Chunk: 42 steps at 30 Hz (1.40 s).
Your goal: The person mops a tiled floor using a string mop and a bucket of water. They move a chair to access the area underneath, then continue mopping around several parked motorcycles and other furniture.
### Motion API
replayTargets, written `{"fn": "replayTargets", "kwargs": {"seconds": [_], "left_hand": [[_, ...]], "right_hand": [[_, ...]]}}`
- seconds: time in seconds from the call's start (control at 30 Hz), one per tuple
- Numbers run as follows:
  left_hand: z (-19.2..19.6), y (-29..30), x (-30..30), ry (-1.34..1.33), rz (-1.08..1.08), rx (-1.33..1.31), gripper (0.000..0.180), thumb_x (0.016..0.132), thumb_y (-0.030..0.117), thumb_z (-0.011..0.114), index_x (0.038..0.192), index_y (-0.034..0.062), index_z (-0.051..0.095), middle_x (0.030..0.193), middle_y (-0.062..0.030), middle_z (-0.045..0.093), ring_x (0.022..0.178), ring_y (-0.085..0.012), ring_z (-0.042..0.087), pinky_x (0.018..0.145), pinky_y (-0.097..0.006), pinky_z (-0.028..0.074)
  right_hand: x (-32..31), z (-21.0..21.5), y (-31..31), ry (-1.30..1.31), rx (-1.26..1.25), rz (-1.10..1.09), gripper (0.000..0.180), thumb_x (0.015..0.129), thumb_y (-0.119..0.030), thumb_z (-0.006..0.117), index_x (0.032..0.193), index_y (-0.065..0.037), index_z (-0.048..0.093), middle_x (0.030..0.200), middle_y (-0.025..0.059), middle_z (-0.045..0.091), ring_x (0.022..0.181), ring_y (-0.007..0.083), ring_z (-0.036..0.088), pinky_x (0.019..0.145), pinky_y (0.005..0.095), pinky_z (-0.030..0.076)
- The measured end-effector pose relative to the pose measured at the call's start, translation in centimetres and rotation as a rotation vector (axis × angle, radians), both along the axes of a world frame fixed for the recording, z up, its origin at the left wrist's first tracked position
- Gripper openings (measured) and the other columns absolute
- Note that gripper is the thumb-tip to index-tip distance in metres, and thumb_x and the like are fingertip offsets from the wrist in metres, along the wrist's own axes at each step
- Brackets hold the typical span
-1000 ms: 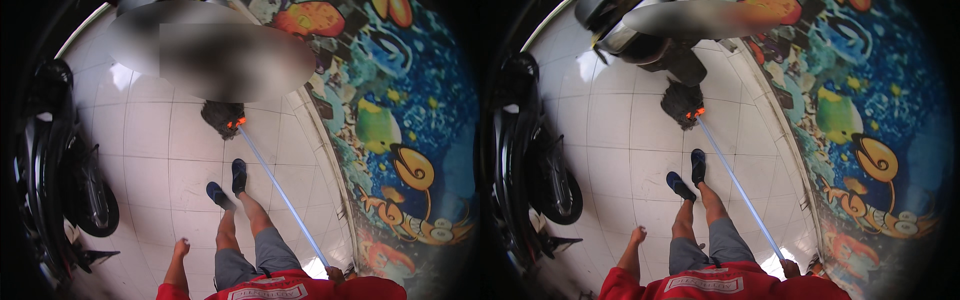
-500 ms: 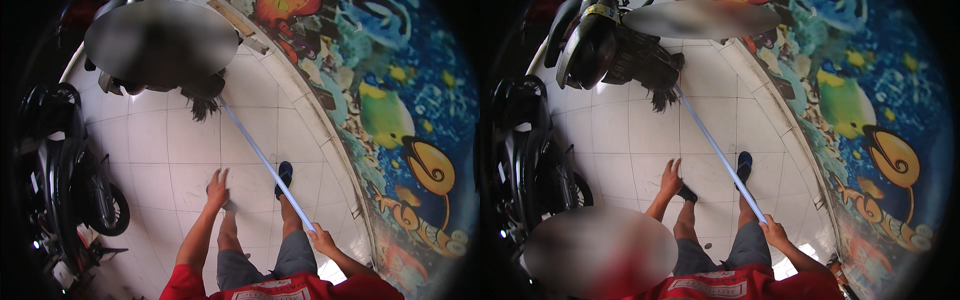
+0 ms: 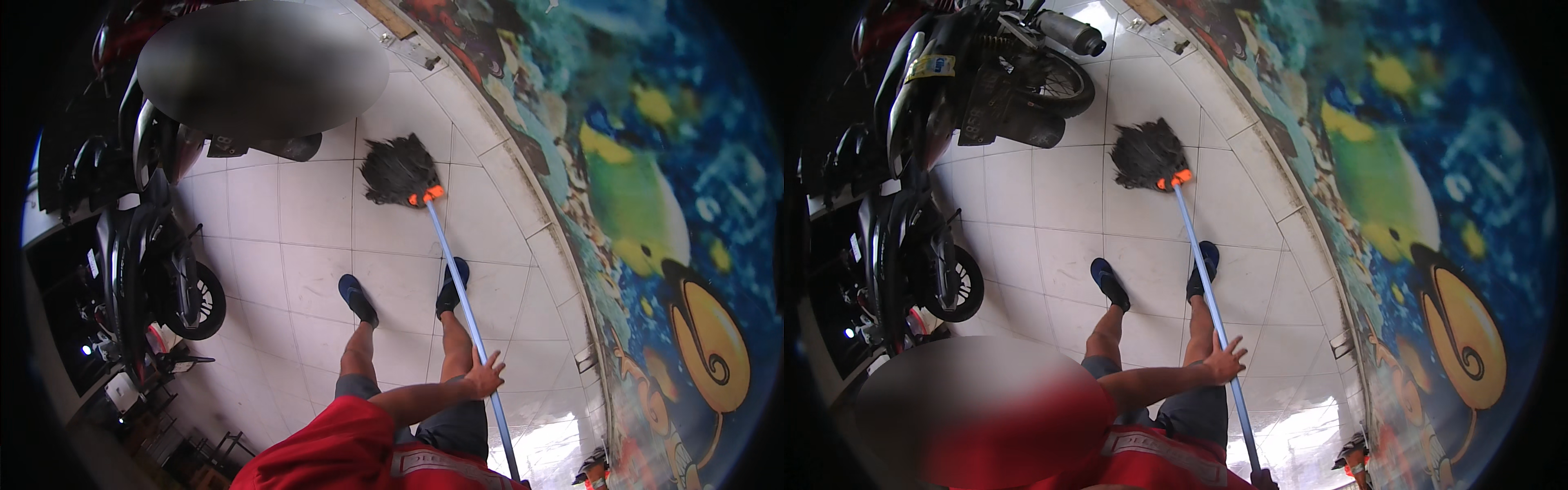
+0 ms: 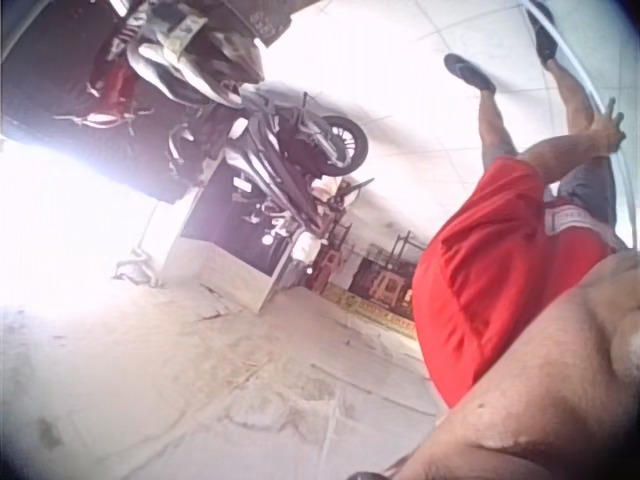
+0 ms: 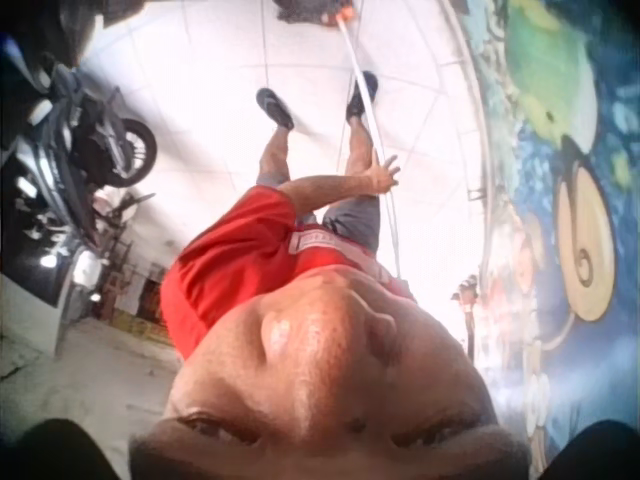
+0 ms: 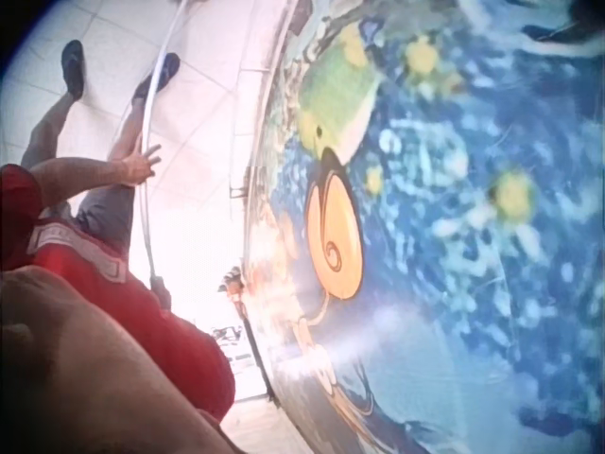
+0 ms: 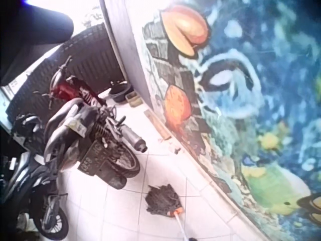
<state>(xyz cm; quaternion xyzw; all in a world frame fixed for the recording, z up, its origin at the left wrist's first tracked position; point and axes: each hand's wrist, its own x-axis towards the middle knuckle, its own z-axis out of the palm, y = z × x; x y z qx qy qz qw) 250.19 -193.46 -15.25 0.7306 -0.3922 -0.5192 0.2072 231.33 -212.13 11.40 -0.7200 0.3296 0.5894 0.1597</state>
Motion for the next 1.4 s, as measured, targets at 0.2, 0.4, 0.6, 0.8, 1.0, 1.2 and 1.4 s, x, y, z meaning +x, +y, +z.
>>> {"fn": "replayTargets", "kwargs": {"seconds": [0.2, 0.4, 0.6, 0.8, 1.0, 1.2, 1.4], "left_hand": [[-5.5, 0.7, 5.9, -0.290, 0.087, 0.069, 0.041, 0.088, 0.030, 0.054, 0.128, 0.0273, 0.053, 0.149, -0.0087, 0.029, 0.142, -0.0375, 0.011, 0.099, -0.077, 0.012], [-9.7, 19.4, 20.5, -0.475, 0.856, 0.394, 0.042, 0.081, 0.014, 0.058, 0.122, 0.0149, 0.053, 0.130, -0.0147, 0.047, 0.127, -0.0334, 0.039, 0.101, -0.055, 0.033], [-8.8, 36.2, 18.8, -0.124, 1.038, 0.473, 0.035, 0.083, 0.025, 0.064, 0.111, 0.0056, 0.058, 0.106, -0.0219, 0.063, 0.103, -0.0358, 0.059, 0.089, -0.042, 0.047], [-3.8, 49.0, 1.6, 0.062, 1.392, 0.608, 0.035, 0.084, 0.026, 0.062, 0.109, 0.0003, 0.061, 0.106, -0.0204, 0.065, 0.102, -0.0338, 0.062, 0.088, -0.038, 0.049], [4.7, 50.1, -17.8, 0.395, 1.542, 0.967, 0.032, 0.078, 0.027, 0.069, 0.100, 0.0044, 0.064, 0.097, -0.0185, 0.067, 0.096, -0.0334, 0.063, 0.085, -0.039, 0.050], [10.5, 37.4, -14.6, 0.874, 1.726, 0.800, 0.022, 0.081, 0.021, 0.066, 0.095, 0.0046, 0.066, 0.088, -0.0141, 0.068, 0.085, -0.0212, 0.065, 0.073, -0.036, 0.052], [5.3, 35.2, -10.9, 0.960, 2.007, 0.398, 0.022, 0.090, 0.017, 0.056, 0.108, 0.0052, 0.058, 0.094, -0.0071, 0.067, 0.084, -0.0176, 0.064, 0.070, -0.033, 0.050]], "right_hand": [[0.9, -7.1, -3.1, -0.192, 0.172, 0.164, 0.025, 0.096, -0.034, 0.044, 0.103, -0.010, 0.048, 0.066, 0.0238, 0.060, 0.068, 0.0472, 0.060, 0.056, 0.0550, 0.046], [29.0, -30.5, 9.7, -0.529, 0.330, 0.202, 0.035, 0.096, -0.036, 0.043, 0.104, -0.002, 0.048, 0.082, 0.0301, 0.061, 0.079, 0.0500, 0.059, 0.065, 0.0558, 0.047], [57.5, -35.6, 21.3, -0.750, 0.357, 0.232, 0.049, 0.094, -0.049, 0.038, 0.109, -0.005, 0.053, 0.096, 0.0291, 0.063, 0.095, 0.0477, 0.059, 0.082, 0.0533, 0.047], [44.1, -36.2, 13.7, -0.660, 0.212, 0.383, 0.043, 0.095, -0.045, 0.041, 0.110, -0.005, 0.049, 0.090, 0.0311, 0.062, 0.085, 0.0502, 0.059, 0.072, 0.0568, 0.047], [25.7, -15.9, 7.2, -0.381, -0.033, 0.351, 0.033, 0.095, -0.037, 0.045, 0.094, -0.004, 0.049, 0.074, 0.0285, 0.060, 0.074, 0.0499, 0.059, 0.064, 0.0577, 0.045], [36.6, -19.3, 8.0, -0.489, 0.186, 0.318, 0.036, 0.096, -0.034, 0.045, 0.086, 0.000, 0.054, 0.077, 0.0285, 0.060, 0.079, 0.0480, 0.058, 0.064, 0.0525, 0.044], [67.5, -38.5, 21.8, -0.783, 0.393, 0.495, 0.046, 0.099, -0.040, 0.037, 0.099, 0.001, 0.059, 0.084, 0.0260, 0.062, 0.081, 0.0420, 0.060, 0.072, 0.0483, 0.046]]}}
